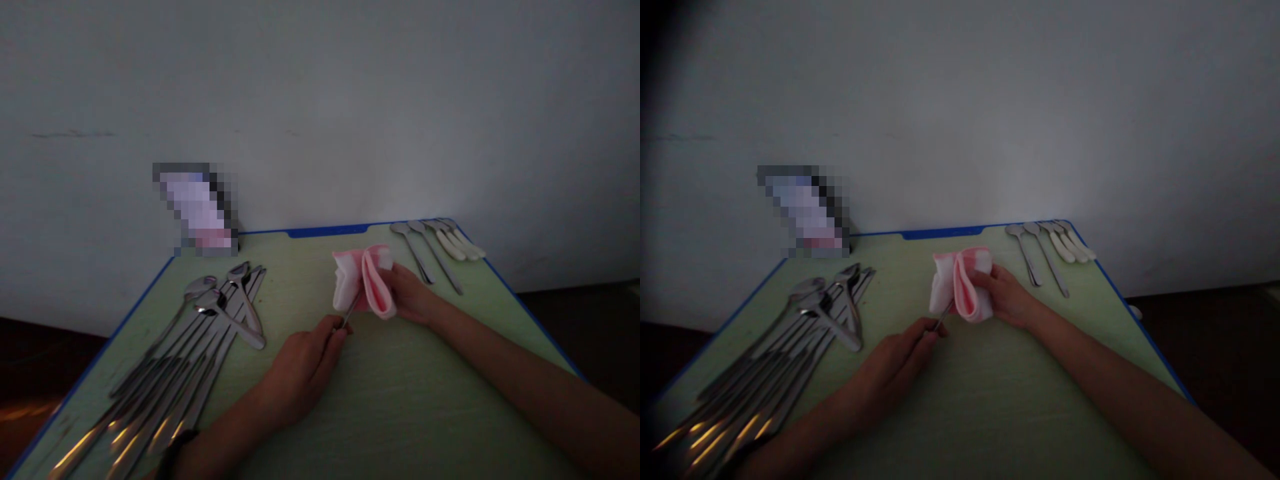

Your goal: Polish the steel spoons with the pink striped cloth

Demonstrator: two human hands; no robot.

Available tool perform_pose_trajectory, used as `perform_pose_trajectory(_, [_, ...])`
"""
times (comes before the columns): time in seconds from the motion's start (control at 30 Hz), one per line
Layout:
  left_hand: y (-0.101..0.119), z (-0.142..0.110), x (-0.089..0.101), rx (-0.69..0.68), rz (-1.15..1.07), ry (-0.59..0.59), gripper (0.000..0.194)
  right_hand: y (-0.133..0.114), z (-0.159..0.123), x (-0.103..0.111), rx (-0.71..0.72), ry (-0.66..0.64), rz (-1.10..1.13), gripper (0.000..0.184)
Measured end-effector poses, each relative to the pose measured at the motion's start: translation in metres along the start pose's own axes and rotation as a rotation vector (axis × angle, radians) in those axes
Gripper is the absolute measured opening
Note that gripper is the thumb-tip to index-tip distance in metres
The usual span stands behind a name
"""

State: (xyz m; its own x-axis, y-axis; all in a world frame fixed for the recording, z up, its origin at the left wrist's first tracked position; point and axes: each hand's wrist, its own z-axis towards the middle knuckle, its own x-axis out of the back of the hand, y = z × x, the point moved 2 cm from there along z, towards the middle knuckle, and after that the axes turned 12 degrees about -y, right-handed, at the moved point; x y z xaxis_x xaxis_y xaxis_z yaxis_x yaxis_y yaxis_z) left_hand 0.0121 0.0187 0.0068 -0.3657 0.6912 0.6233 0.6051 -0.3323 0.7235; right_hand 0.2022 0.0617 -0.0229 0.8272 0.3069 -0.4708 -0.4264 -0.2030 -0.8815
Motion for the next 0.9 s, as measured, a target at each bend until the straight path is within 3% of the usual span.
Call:
perform_pose_trajectory(0.2, [-0.001,0.003,-0.01,0.063,0.229,-0.026,0.033,0.003,-0.004,-0.006,0.058,0.159,-0.298,0.025])
perform_pose_trajectory(0.47, [-0.005,0.003,-0.017,0.062,0.306,0.0,0.036,-0.001,-0.012,-0.021,0.102,0.35,-0.427,0.026])
perform_pose_trajectory(0.6, [-0.005,0.003,-0.02,0.051,0.332,0.017,0.033,0.001,-0.013,-0.02,0.137,0.312,-0.403,0.011])
perform_pose_trajectory(0.9, [-0.003,0.004,-0.018,0.047,0.348,-0.015,0.033,0.013,-0.004,-0.004,0.122,0.288,-0.117,0.013])
